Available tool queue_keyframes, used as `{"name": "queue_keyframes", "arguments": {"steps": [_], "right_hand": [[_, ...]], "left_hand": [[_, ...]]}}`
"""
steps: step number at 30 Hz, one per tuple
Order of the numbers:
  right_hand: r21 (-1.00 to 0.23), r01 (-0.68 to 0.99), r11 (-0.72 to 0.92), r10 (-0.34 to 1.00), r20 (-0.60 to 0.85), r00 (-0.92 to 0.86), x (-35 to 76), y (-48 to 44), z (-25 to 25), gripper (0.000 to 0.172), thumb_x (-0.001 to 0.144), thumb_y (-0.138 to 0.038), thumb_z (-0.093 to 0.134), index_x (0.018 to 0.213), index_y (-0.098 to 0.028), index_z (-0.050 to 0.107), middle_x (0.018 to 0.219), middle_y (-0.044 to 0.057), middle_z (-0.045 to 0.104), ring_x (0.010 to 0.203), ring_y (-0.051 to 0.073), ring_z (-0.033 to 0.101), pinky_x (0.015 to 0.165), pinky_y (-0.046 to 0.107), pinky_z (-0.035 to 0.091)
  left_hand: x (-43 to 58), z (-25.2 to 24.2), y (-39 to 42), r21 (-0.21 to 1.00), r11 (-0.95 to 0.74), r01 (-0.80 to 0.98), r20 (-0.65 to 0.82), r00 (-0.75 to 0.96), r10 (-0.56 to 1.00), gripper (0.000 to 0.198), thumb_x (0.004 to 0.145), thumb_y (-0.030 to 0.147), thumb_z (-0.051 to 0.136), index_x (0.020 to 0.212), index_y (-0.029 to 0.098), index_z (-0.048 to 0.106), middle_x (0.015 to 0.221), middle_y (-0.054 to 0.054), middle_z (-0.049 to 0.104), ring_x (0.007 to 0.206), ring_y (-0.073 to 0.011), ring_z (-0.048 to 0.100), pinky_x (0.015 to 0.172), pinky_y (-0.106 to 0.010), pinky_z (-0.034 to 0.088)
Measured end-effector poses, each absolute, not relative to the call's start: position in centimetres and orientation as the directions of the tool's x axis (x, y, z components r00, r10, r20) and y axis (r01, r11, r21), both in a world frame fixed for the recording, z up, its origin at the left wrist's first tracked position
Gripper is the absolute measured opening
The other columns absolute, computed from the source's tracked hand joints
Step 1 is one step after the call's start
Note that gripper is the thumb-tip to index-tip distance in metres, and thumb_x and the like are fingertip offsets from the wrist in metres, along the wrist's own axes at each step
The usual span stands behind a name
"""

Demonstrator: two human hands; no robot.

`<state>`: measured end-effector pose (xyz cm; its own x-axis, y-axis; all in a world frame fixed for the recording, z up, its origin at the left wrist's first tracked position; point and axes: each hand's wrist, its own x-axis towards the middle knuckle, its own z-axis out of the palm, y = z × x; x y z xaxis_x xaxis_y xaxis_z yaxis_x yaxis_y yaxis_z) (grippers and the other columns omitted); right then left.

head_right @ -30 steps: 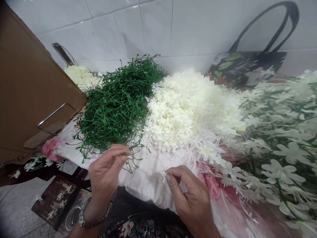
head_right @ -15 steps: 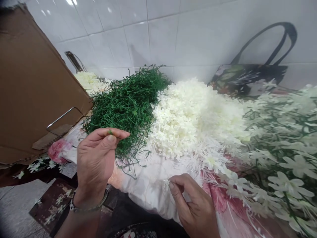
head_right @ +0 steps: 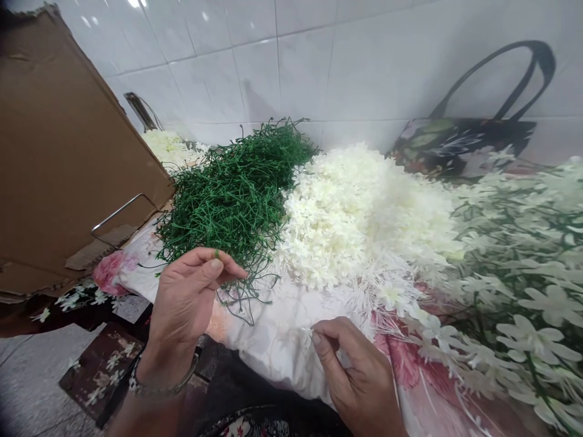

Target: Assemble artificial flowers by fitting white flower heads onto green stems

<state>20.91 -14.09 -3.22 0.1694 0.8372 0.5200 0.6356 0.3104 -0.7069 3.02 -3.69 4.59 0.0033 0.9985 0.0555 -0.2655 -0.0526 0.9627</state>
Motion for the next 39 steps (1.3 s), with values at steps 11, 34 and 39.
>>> {"name": "queue_keyframes", "arguments": {"steps": [11,34,39], "right_hand": [[-0.763,0.515,0.391,0.867,0.494,0.073,18.6,-12.8,0.2,0.013,0.084,-0.014,0.052,0.075,-0.019,0.060,0.086,0.007,0.064,0.092,0.018,0.061,0.067,0.024,0.050],[-0.727,0.561,0.397,0.905,0.413,-0.105,18.2,-7.5,3.2,0.014,0.083,-0.011,0.050,0.073,-0.017,0.058,0.075,0.001,0.061,0.069,0.012,0.057,0.063,0.024,0.047],[-0.650,0.662,0.373,0.900,0.427,-0.087,18.3,-7.5,1.9,0.013,0.083,-0.012,0.051,0.074,-0.017,0.059,0.090,0.006,0.062,0.088,0.018,0.058,0.077,0.033,0.047]], "left_hand": [[5.2,4.2,-6.0,0.850,0.058,-0.523,-0.015,0.085,0.996,0.004,0.063,0.016,0.070,0.064,0.017,0.066,0.059,0.001,0.068,0.058,-0.0142,0.066,0.064,-0.031,0.057],[0.0,-0.3,-8.6,1.000,0.026,-0.006,-0.025,0.164,0.986,0.008,0.076,0.022,0.065,0.073,0.017,0.070,0.056,0.001,0.060,0.055,-0.0108,0.051,0.055,-0.021,0.040],[0.8,-0.4,-8.5,0.991,0.066,-0.116,-0.048,0.149,0.988,0.009,0.076,0.020,0.063,0.072,0.016,0.070,0.055,0.002,0.059,0.053,-0.0093,0.050,0.054,-0.020,0.039]]}}
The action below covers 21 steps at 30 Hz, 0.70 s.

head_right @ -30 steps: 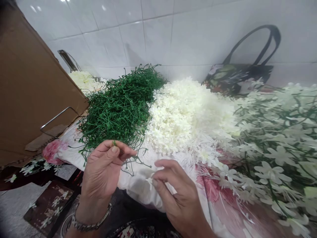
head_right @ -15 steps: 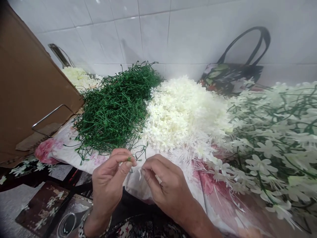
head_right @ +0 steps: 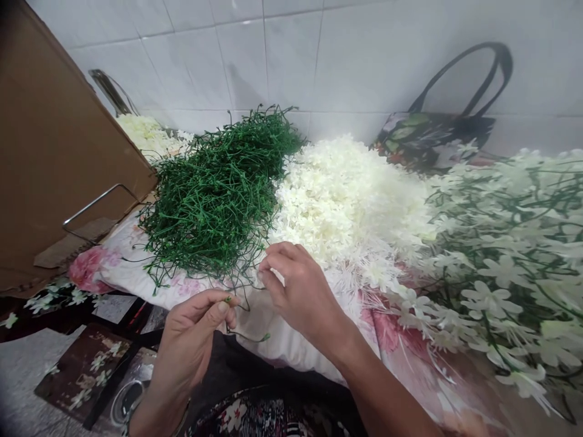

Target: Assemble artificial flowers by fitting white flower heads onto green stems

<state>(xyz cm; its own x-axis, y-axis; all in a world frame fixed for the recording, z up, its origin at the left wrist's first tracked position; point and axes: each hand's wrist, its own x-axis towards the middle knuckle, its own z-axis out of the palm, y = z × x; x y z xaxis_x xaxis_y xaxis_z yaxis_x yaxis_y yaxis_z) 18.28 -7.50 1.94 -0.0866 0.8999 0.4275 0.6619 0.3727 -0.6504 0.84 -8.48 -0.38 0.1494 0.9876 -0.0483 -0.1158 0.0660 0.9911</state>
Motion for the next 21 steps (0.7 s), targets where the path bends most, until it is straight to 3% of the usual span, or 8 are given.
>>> {"name": "queue_keyframes", "arguments": {"steps": [4,7,11,21], "right_hand": [[-0.731,0.558,0.393,0.895,0.442,-0.051,18.8,-9.9,2.5,0.012,0.085,-0.013,0.051,0.075,-0.018,0.055,0.072,0.001,0.058,0.067,0.011,0.055,0.062,0.023,0.045],[-0.757,0.495,0.427,0.887,0.456,-0.068,18.6,-11.4,3.1,0.012,0.085,-0.012,0.051,0.075,-0.018,0.053,0.067,-0.001,0.055,0.062,0.008,0.052,0.057,0.020,0.043],[-0.722,0.514,0.463,0.866,0.491,-0.092,18.3,-12.2,2.9,0.011,0.085,-0.009,0.050,0.076,-0.015,0.054,0.067,0.000,0.054,0.062,0.008,0.051,0.056,0.020,0.042],[-0.581,0.644,0.498,0.847,0.484,-0.219,19.1,-12.6,2.2,0.013,0.086,-0.009,0.046,0.078,-0.014,0.055,0.068,0.003,0.055,0.065,0.012,0.050,0.058,0.024,0.042]], "left_hand": [[1.9,-0.9,-8.8,0.995,-0.001,-0.099,0.021,0.194,0.981,0.013,0.081,0.022,0.059,0.075,0.018,0.069,0.055,0.004,0.054,0.049,-0.0082,0.047,0.051,-0.020,0.038],[2.5,-1.0,-9.3,0.993,-0.107,-0.038,0.113,0.221,0.969,0.014,0.083,0.020,0.056,0.077,0.019,0.069,0.061,0.003,0.054,0.050,-0.0077,0.045,0.048,-0.020,0.035],[3.2,-0.3,-9.4,0.964,-0.264,0.015,0.251,0.262,0.932,0.017,0.083,0.013,0.054,0.074,0.018,0.068,0.063,0.002,0.054,0.057,-0.0092,0.048,0.051,-0.020,0.035],[3.5,-0.5,-9.4,0.850,-0.501,0.164,0.410,0.390,0.825,0.018,0.083,0.006,0.048,0.074,0.014,0.062,0.064,0.000,0.050,0.058,-0.0103,0.047,0.052,-0.020,0.036]]}}
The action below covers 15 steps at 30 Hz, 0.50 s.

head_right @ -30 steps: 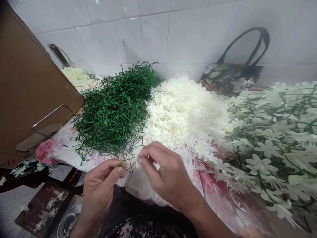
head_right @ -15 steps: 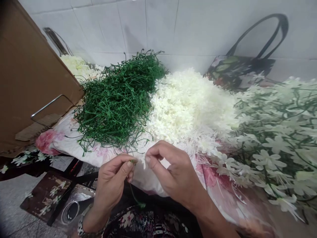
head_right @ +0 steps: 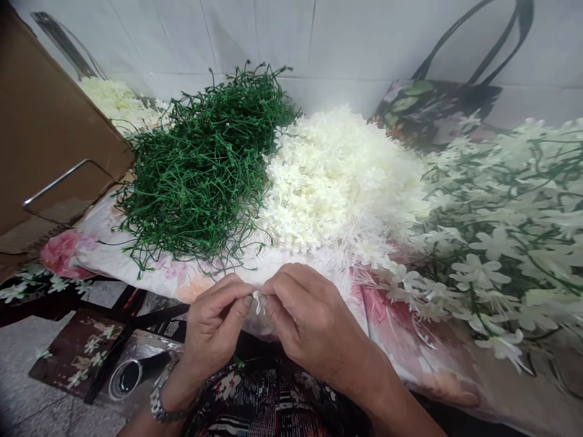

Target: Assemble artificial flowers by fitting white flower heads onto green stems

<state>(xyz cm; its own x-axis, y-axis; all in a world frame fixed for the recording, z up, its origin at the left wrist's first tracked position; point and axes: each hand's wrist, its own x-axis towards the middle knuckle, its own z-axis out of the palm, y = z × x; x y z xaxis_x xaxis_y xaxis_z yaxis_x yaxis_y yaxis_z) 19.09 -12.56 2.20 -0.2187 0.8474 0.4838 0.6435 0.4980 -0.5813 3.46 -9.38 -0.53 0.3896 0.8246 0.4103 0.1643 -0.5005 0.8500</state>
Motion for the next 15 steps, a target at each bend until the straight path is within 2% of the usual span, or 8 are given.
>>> {"name": "queue_keyframes", "arguments": {"steps": [4,15], "right_hand": [[-0.579,0.660,0.478,0.860,0.462,-0.217,19.5,-12.6,1.5,0.013,0.087,-0.010,0.046,0.078,-0.015,0.054,0.069,0.002,0.054,0.065,0.013,0.052,0.059,0.025,0.043],[-0.602,0.679,0.420,0.875,0.468,-0.126,19.6,-12.9,-1.2,0.010,0.087,-0.010,0.045,0.081,-0.016,0.051,0.069,0.001,0.053,0.063,0.011,0.052,0.058,0.022,0.044]], "left_hand": [[3.7,-0.9,-9.1,0.823,-0.531,0.200,0.407,0.444,0.798,0.020,0.082,0.005,0.045,0.072,0.014,0.060,0.061,0.002,0.045,0.056,-0.0102,0.045,0.051,-0.021,0.035],[4.8,-1.8,-8.6,0.847,-0.483,0.221,0.339,0.475,0.812,0.022,0.079,0.005,0.044,0.063,0.014,0.056,0.055,0.003,0.038,0.051,-0.0099,0.040,0.048,-0.022,0.030]]}}
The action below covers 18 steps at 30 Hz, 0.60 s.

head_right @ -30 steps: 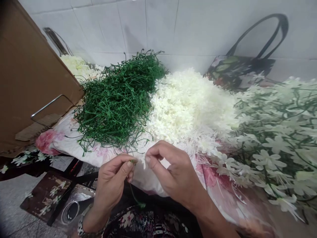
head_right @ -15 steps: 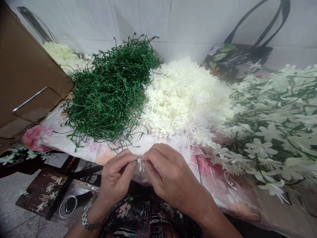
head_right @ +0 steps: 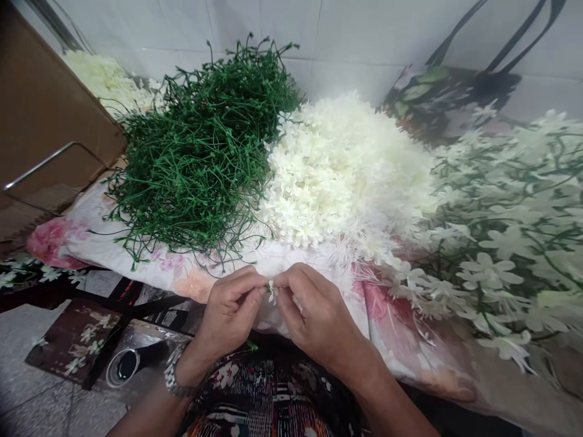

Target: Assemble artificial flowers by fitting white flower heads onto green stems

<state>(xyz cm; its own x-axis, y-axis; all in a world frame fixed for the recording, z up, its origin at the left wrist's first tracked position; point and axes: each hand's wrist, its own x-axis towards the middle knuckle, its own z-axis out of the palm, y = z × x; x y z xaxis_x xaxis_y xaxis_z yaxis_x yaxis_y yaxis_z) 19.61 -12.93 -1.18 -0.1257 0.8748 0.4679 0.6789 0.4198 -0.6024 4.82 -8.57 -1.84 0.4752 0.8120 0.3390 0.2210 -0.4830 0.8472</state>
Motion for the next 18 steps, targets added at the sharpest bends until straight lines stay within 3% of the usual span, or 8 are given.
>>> {"name": "queue_keyframes", "arguments": {"steps": [10,18], "right_hand": [[-0.589,0.708,0.390,0.868,0.492,-0.068,18.9,-12.7,-1.4,0.013,0.085,-0.010,0.046,0.076,-0.017,0.050,0.062,-0.002,0.051,0.054,0.009,0.050,0.052,0.019,0.042],[-0.566,0.736,0.372,0.857,0.513,-0.038,18.1,-12.2,-1.9,0.012,0.084,-0.009,0.046,0.076,-0.018,0.049,0.063,0.000,0.054,0.055,0.010,0.052,0.051,0.021,0.044]], "left_hand": [[5.2,-2.8,-8.7,0.844,-0.478,0.241,0.338,0.452,0.825,0.021,0.079,0.005,0.043,0.064,0.015,0.054,0.056,0.003,0.040,0.052,-0.0099,0.041,0.049,-0.022,0.030],[5.3,-3.0,-8.5,0.849,-0.463,0.255,0.346,0.394,0.852,0.027,0.079,0.007,0.042,0.056,0.019,0.037,0.053,0.005,0.034,0.051,-0.0097,0.037,0.049,-0.022,0.028]]}}
